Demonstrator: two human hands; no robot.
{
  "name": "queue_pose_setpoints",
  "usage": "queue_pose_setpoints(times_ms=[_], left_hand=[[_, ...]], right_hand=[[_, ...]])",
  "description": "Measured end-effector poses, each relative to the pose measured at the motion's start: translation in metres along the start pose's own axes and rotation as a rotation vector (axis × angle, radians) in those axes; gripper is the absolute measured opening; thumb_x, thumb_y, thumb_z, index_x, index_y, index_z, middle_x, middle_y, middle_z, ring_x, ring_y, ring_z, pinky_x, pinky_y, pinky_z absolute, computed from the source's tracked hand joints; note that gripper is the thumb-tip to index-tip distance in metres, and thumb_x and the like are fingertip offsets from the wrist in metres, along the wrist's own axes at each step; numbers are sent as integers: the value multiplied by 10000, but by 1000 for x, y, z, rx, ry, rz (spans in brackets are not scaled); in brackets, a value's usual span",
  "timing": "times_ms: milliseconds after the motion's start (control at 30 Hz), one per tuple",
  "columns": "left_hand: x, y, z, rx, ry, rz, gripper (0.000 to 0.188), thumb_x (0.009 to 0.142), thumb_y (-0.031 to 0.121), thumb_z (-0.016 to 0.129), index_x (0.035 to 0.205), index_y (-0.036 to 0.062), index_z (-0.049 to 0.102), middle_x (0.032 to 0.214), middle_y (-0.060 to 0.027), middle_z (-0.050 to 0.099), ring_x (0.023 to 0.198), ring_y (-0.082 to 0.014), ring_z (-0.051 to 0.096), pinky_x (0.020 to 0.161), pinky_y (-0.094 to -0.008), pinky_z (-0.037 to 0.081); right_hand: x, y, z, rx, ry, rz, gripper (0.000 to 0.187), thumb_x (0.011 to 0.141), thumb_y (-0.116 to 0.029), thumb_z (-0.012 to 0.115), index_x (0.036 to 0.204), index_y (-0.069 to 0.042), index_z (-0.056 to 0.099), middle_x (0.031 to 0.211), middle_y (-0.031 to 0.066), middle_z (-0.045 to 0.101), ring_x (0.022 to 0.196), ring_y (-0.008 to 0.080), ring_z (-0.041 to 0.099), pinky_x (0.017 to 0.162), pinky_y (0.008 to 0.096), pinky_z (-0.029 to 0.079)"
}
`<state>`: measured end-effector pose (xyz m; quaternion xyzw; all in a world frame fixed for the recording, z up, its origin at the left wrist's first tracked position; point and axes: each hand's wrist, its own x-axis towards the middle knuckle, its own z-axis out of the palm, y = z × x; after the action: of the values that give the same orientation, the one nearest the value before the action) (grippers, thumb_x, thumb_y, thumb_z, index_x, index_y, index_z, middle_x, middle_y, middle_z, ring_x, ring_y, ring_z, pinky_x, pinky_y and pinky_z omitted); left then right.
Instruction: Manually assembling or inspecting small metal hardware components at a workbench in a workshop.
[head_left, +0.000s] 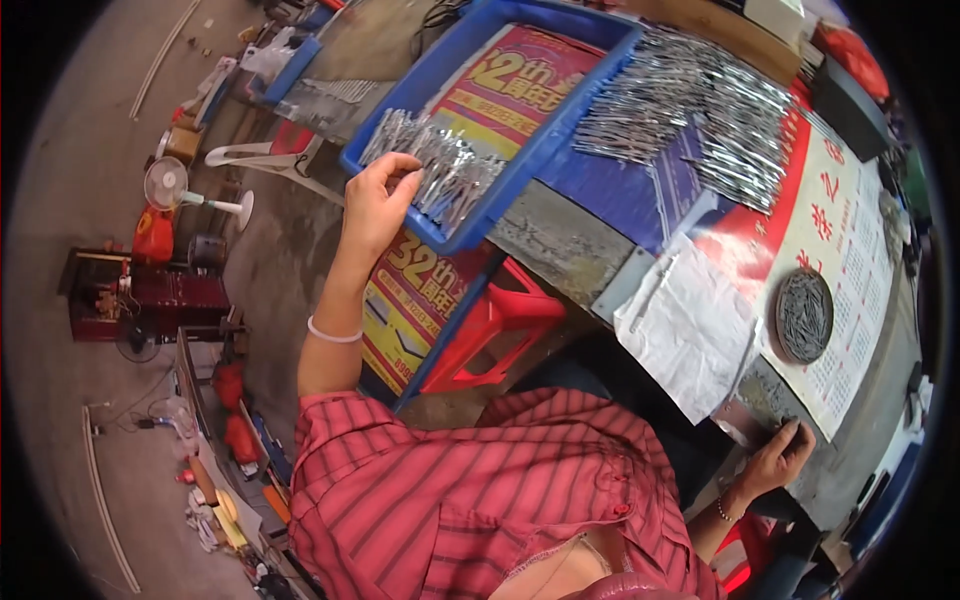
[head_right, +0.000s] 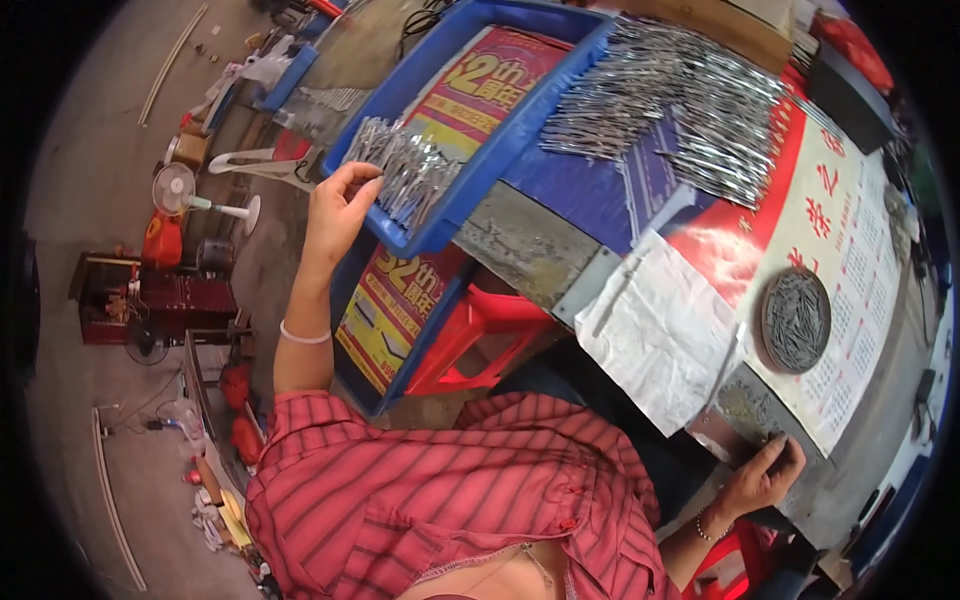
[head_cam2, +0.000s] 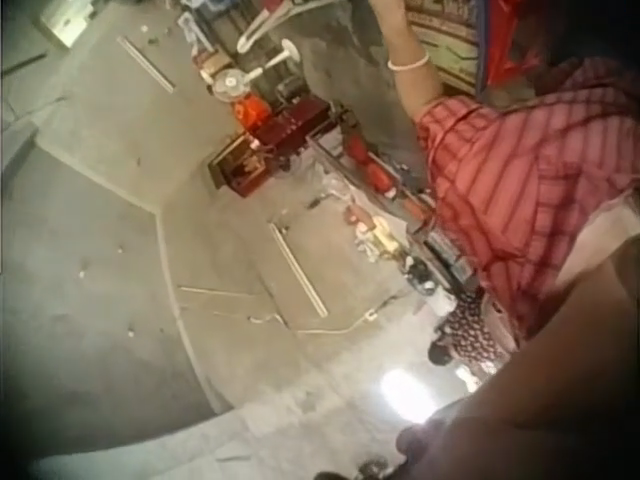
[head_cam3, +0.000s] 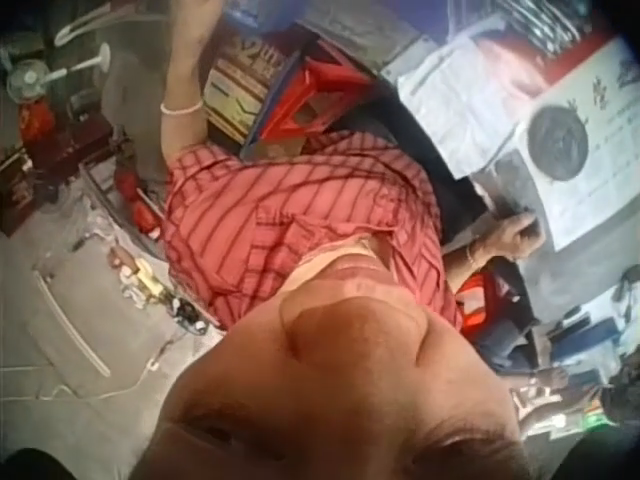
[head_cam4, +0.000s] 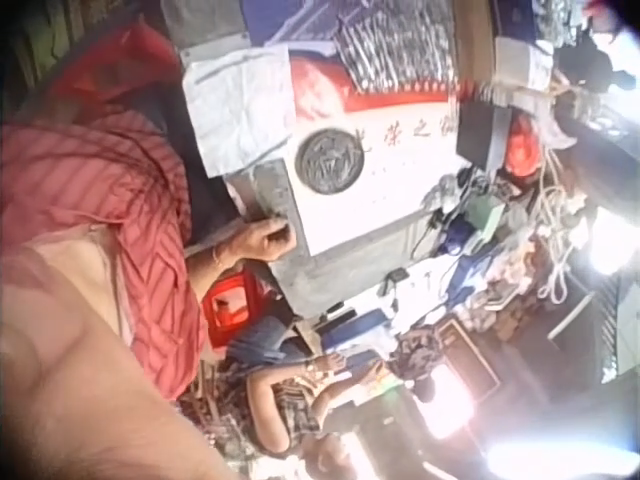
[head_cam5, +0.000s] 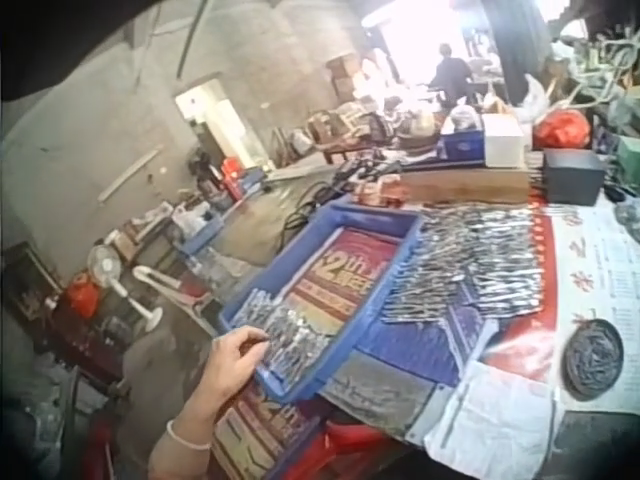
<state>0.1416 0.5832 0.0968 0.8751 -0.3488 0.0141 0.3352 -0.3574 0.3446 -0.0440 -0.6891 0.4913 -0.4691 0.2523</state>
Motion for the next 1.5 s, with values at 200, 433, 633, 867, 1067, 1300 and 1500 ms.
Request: queue_pose_setpoints(times_ms=[200,433,633,867,1067,1300,1500], left_hand=[[13,-33,9,35,-66,10,177,833,119,623,953,-9,644,759,-63,653,701,-106,610,658,-251,483],[31,-49,27,238,-131,48,198,774,130,613,918,-5,619,883,-168,654,820,-312,643,743,-384,499],[47,-40,55,301,-215,167,206,745,157,573,866,-1,517,808,-236,543,774,-420,543,662,-466,428],[40,-120,42,522,-142,283,489,822,41,541,1285,-51,412,1137,-227,576,1041,-328,571,913,-366,441],[22,-7,43,858,-237,185,588,861,231,539,1363,-16,357,922,-249,632,795,-395,619,714,-457,479],[23,-8,40,855,-205,217,583,808,146,516,1347,-21,370,925,-250,630,800,-384,621,710,-446,483],[29,-26,45,916,-175,153,441,802,172,523,1195,-26,486,896,-243,632,791,-395,618,698,-461,486]], right_hand=[[-1,-8,4,-41,14,12,141,940,-104,550,976,32,549,853,38,559,773,105,504,719,227,433],[-1,-11,14,-134,19,-51,125,932,-72,551,986,41,553,867,51,563,772,116,513,729,227,439],[1,-17,2,-366,96,-61,152,859,-98,587,986,-15,586,856,128,622,764,226,604,722,333,489],[16,-30,12,-164,9,-134,104,786,-82,630,850,-38,561,734,144,563,627,330,575,552,378,460],[5,-32,-2,-144,46,-153,111,789,-89,633,846,-37,554,729,132,555,629,312,582,549,370,462],[11,-35,2,-117,25,-172,116,788,-79,634,848,-35,546,719,125,549,622,304,578,545,369,459],[13,-36,0,-113,28,-172,115,788,-76,635,848,-36,545,718,117,550,622,294,578,543,368,459]])
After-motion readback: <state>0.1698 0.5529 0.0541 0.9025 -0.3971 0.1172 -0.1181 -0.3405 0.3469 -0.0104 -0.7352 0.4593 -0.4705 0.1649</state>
